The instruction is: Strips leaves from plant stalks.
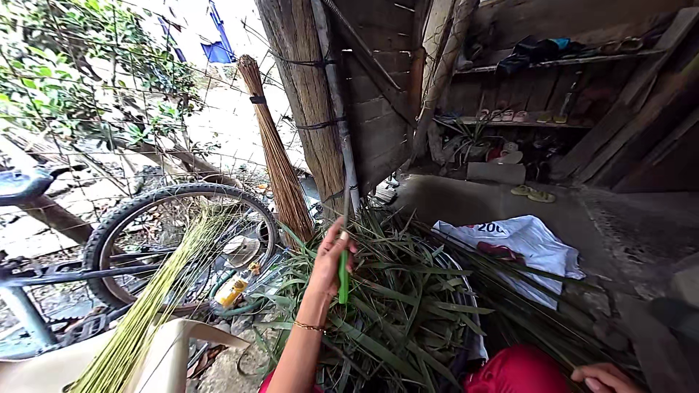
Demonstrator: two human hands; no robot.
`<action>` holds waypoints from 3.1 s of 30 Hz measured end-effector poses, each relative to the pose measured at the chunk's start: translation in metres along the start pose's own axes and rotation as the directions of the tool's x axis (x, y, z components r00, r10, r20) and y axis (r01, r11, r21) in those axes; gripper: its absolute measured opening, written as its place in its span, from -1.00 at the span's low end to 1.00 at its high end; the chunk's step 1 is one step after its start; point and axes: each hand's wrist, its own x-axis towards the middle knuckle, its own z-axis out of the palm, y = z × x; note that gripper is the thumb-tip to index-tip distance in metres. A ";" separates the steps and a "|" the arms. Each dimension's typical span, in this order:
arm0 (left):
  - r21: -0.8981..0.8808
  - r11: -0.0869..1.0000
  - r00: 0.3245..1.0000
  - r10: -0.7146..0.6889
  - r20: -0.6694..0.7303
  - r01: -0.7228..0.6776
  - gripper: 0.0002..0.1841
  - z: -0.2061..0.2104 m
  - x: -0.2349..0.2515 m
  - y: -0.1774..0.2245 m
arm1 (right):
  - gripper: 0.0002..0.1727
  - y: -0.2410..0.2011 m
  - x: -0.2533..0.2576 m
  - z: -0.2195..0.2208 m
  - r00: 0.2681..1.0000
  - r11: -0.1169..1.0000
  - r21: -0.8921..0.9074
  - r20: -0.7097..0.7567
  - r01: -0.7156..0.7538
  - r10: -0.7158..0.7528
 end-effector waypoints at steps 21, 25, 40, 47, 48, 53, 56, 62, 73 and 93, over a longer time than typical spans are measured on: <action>-0.170 0.884 0.858 -0.351 0.376 0.436 -0.51 0.049 -0.053 -0.049 | -0.88 -0.200 0.158 0.184 0.935 0.462 0.823 -0.353 0.332 -0.044; -0.305 0.867 0.915 -0.339 0.221 0.395 -0.57 0.031 -0.040 -0.039 | -0.83 -0.193 0.157 0.203 0.892 0.481 0.753 -0.408 0.450 -0.195; -0.149 0.836 0.836 -0.481 0.265 0.529 -0.56 0.037 -0.040 -0.041 | -0.87 -0.169 0.156 0.204 0.759 0.547 0.538 -0.549 0.642 -0.350; 0.896 0.443 0.843 -0.472 0.260 -0.028 -0.43 0.049 -0.051 -0.040 | -0.90 -0.154 0.162 0.200 0.721 0.626 0.432 -0.612 0.649 -0.325; 0.929 0.360 0.836 -0.481 0.264 -0.086 -0.41 0.054 -0.054 -0.039 | -0.90 -0.152 0.162 0.199 0.713 0.639 0.411 -0.621 0.650 -0.325; 0.992 0.110 0.856 -0.505 0.110 -0.062 -0.40 0.049 -0.040 -0.040 | -0.94 -0.145 0.160 0.197 0.735 0.636 0.425 -0.574 0.643 -0.360; 0.998 0.005 0.854 -0.518 -0.054 0.066 -0.39 0.029 -0.016 -0.055 | -0.96 -0.148 0.150 0.199 0.761 0.662 0.427 -0.541 0.615 -0.358; 0.964 -0.022 0.829 -0.506 -0.240 0.265 -0.37 -0.009 0.015 -0.079 | -0.99 -0.147 0.143 0.179 0.695 0.704 0.276 -0.586 0.654 -0.416; 0.967 0.217 0.815 -0.531 0.232 -0.134 -0.39 0.070 -0.049 -0.052 | -0.83 -0.146 0.159 0.184 0.772 0.621 0.587 -0.634 0.519 -0.046; 0.953 0.242 0.920 -0.385 -0.078 0.183 -0.37 0.040 -0.014 -0.061 | -0.86 -0.140 0.158 0.159 0.580 0.653 0.279 -0.756 0.704 -0.302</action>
